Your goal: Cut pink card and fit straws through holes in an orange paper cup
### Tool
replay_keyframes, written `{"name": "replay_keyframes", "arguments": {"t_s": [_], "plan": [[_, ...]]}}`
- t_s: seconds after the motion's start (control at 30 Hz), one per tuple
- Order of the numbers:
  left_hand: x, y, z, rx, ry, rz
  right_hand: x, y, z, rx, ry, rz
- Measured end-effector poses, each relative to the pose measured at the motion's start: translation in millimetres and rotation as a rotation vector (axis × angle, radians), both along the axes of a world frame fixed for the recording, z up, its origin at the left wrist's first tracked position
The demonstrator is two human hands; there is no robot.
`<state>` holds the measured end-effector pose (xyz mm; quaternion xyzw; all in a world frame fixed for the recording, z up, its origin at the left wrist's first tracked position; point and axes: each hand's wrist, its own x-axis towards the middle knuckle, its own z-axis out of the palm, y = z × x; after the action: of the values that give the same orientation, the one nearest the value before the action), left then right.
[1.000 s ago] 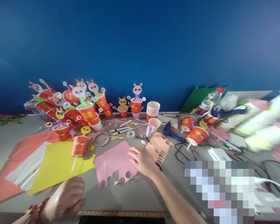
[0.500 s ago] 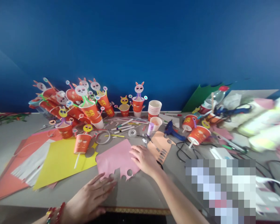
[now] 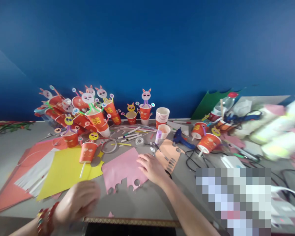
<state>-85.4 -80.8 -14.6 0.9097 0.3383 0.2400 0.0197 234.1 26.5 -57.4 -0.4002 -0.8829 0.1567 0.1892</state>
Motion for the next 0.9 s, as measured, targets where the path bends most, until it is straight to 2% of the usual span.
{"name": "replay_keyframes", "arguments": {"t_s": [0.1, 0.2, 0.27, 0.37, 0.5, 0.6, 0.73, 0.9], "plan": [[11, 45, -0.2, -0.106, 0.108, 0.178, 0, 0, 0.4, -0.01, -0.009, 0.009], [28, 82, -10.9, -0.183, 0.096, 0.371, 2, -1, 2.1, -0.006, 0.005, 0.009], [35, 95, -21.0, -0.206, 0.104, 0.392, 2, -2, 4.4, -0.015, 0.013, 0.007], [37, 101, -31.2, -0.191, 0.151, 0.381, 2, -4, 8.5, -0.036, 0.0, -0.001], [33, 97, -29.4, -0.166, 0.202, 0.371, 1, -3, 11.2, -0.039, -0.004, -0.003], [28, 86, -23.8, -0.126, 0.255, 0.361, 1, -3, 10.9, -0.028, 0.0, 0.001], [18, 56, -21.8, -0.129, 0.254, 0.367, 1, -4, 9.3, -0.022, -0.001, 0.003], [3, 14, -28.0, -0.089, 0.208, 0.341, 0, -5, 7.4, -0.016, 0.001, 0.001]]}}
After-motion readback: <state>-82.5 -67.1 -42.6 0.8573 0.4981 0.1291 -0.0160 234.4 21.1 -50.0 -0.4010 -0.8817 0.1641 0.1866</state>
